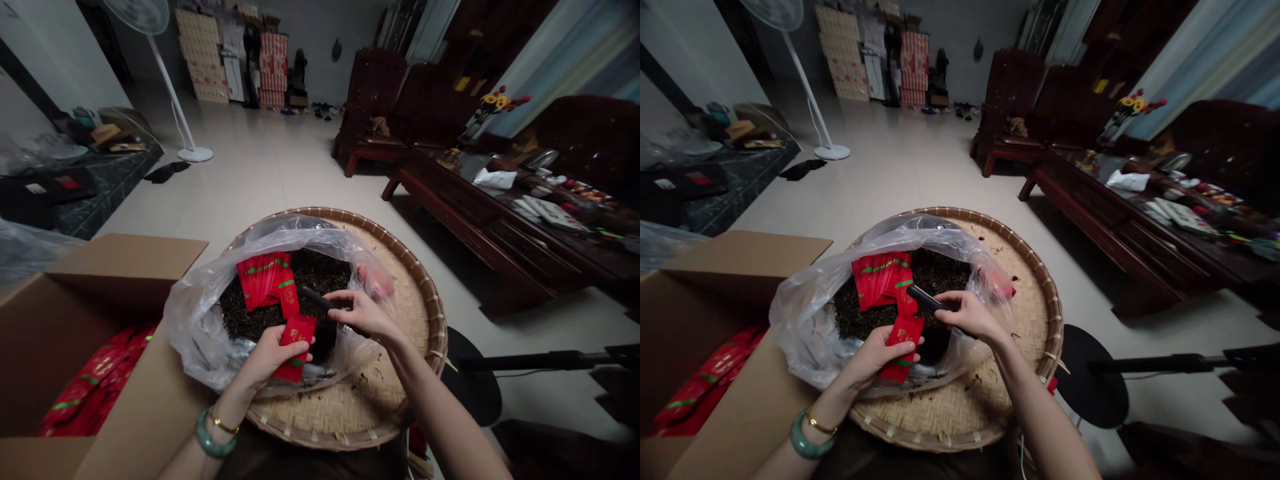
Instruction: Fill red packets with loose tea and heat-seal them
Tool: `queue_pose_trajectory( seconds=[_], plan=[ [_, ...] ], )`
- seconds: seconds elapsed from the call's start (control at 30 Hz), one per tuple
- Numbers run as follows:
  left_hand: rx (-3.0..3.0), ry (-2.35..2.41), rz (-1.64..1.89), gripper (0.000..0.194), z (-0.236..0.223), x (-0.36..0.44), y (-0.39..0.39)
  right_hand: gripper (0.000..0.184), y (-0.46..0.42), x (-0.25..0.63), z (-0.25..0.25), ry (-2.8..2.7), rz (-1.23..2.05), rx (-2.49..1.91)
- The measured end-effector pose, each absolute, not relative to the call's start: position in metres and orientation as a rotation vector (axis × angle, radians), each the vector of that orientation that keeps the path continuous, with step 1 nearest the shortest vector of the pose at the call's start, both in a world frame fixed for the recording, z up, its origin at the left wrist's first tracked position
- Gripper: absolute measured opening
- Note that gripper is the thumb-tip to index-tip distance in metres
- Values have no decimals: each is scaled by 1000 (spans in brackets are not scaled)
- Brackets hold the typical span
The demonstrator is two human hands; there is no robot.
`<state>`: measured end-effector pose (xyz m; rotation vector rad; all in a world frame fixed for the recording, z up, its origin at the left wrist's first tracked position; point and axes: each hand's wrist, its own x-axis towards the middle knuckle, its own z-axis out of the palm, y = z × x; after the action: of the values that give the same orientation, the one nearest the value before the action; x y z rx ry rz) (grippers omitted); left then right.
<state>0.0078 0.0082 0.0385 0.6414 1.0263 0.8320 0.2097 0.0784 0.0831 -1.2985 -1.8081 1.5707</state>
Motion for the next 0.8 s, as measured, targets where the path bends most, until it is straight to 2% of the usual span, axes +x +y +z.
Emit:
queue_pose_trajectory(
  seconds=[0.33, 0.6, 0.8],
  plan=[
    [658, 1032, 824, 57, 35, 8, 8, 28, 64, 196, 86, -2099, 1291, -1217],
    [700, 973, 767, 62, 39, 5, 7, 31, 67, 202, 77, -2030, 1373, -1222],
    [677, 971, 774, 60, 40, 3, 5, 40, 72, 207, 73, -1818, 1634, -1234]
  ],
)
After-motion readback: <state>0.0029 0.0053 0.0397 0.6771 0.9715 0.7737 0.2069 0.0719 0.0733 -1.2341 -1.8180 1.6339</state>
